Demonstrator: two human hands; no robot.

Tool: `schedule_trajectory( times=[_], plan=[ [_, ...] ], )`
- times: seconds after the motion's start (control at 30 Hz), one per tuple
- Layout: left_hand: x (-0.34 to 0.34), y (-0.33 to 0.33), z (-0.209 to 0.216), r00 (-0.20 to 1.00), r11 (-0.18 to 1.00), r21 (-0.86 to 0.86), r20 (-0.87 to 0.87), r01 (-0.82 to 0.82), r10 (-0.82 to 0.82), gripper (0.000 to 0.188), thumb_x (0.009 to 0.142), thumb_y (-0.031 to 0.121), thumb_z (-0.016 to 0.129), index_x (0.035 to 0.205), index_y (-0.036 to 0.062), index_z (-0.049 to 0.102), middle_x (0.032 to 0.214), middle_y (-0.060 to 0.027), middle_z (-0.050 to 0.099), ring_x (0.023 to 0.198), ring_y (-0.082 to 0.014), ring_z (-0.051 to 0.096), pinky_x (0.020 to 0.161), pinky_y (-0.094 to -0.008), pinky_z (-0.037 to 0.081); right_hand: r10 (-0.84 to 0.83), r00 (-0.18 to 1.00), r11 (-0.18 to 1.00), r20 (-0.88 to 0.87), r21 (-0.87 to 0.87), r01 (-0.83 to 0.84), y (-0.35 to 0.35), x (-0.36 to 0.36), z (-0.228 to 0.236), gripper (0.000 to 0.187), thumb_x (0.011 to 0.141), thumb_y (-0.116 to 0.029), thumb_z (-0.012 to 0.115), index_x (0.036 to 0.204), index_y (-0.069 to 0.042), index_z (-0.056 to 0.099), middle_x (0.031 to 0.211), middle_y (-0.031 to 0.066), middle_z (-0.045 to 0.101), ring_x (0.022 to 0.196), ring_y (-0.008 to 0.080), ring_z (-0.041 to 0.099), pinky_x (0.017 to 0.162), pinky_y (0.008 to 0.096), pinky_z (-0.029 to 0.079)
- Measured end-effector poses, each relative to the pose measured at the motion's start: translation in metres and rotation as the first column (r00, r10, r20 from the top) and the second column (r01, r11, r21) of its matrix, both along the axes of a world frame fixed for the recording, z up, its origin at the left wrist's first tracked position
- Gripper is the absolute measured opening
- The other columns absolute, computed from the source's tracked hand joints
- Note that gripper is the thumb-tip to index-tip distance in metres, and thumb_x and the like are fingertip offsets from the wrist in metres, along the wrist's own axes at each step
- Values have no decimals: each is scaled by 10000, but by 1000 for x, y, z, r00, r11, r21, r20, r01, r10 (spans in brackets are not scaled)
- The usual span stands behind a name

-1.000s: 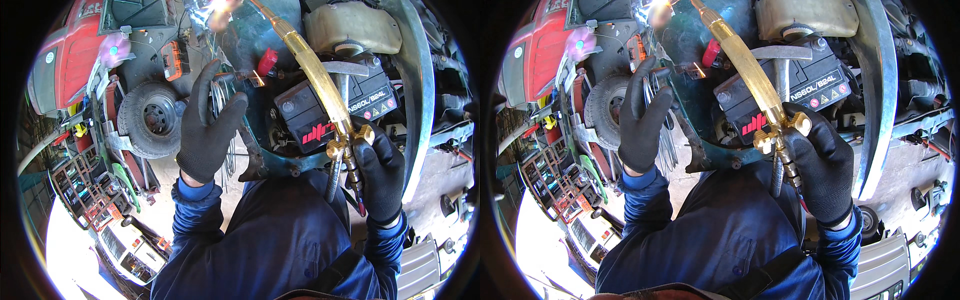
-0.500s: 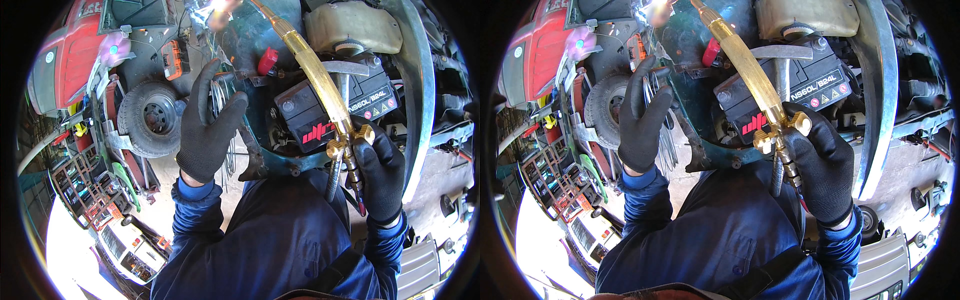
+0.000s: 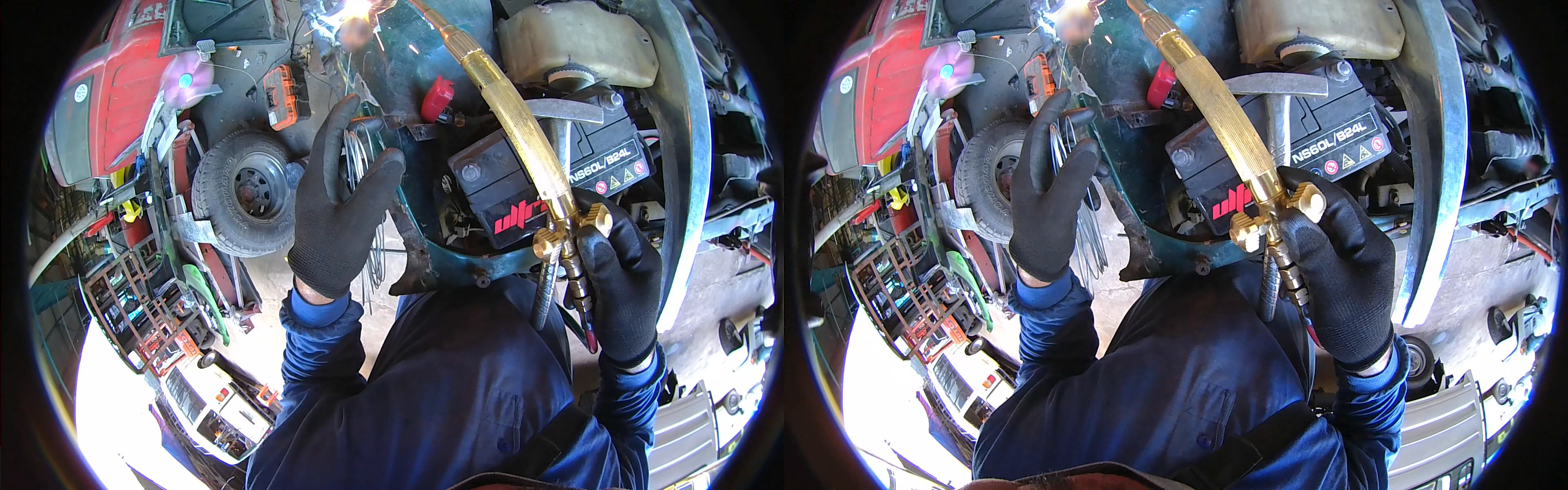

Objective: The person welds a metal frame on a green car using a welding torch and filler wire. They repeatedly feed the wire into the torch and apply heat to the frame, creating sparks. The person also uses a hammer to tap the welded area.

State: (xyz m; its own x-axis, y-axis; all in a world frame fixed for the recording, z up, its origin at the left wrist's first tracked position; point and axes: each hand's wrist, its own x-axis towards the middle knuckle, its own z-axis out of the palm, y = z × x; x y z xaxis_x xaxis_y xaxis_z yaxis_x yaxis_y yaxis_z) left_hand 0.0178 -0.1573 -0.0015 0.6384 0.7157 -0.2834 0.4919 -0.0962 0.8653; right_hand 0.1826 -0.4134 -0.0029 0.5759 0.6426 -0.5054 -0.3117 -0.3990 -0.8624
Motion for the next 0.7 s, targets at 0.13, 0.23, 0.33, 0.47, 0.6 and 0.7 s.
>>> schedule_trajectory(
  times=[0.13,0.23,0.33,0.47,0.6,0.7],
  plan=[
    [1,0,-1,1000,1000,16,-9,-2,2,666,1013,109,751,1601,9,455,1269,-112,677,1048,-123,634,913,-308,558,2,1000,1000,-16,-8,-2,-1,1,2,413,1096,-246,642,1402,31,655,1179,128,768,1026,160,732,926,333,580],
    [2,-1,0,999,999,-32,22,-26,27,658,1017,91,741,1603,12,452,1273,-109,669,1049,-126,634,909,-301,558,-23,999,999,-28,21,24,0,-1,0,421,1095,-257,647,1401,30,656,1176,122,767,1022,156,729,919,328,579],
    [2,-2,5,1000,998,-63,4,-16,17,653,1019,79,737,1603,15,452,1296,-112,656,1065,-126,628,909,-293,558,-17,1000,999,-4,39,18,0,-2,-1,428,1091,-267,655,1401,29,657,1178,115,763,1020,148,721,913,320,574],
    [2,-1,3,1000,999,-49,-7,-12,12,661,1015,90,744,1604,18,453,1342,-115,639,1108,-128,619,939,-301,553,-10,1000,999,0,37,10,0,-1,0,434,1085,-269,664,1402,28,659,1186,111,755,1020,140,711,908,311,567],
    [0,1,-2,1000,1000,14,-10,7,-7,671,1012,105,752,1606,18,453,1365,-114,632,1137,-132,617,963,-307,548,-2,999,1000,-39,-13,2,0,1,3,417,1086,-247,655,1395,33,663,1197,119,752,1038,152,713,926,324,568],
    [0,2,-3,999,997,67,-35,28,-25,672,1012,112,756,1605,18,454,1355,-113,638,1133,-131,621,961,-307,547,9,1000,1000,-1,-5,-9,1,0,2,400,1088,-230,644,1388,34,668,1202,124,749,1050,162,714,944,335,567]
  ],
)
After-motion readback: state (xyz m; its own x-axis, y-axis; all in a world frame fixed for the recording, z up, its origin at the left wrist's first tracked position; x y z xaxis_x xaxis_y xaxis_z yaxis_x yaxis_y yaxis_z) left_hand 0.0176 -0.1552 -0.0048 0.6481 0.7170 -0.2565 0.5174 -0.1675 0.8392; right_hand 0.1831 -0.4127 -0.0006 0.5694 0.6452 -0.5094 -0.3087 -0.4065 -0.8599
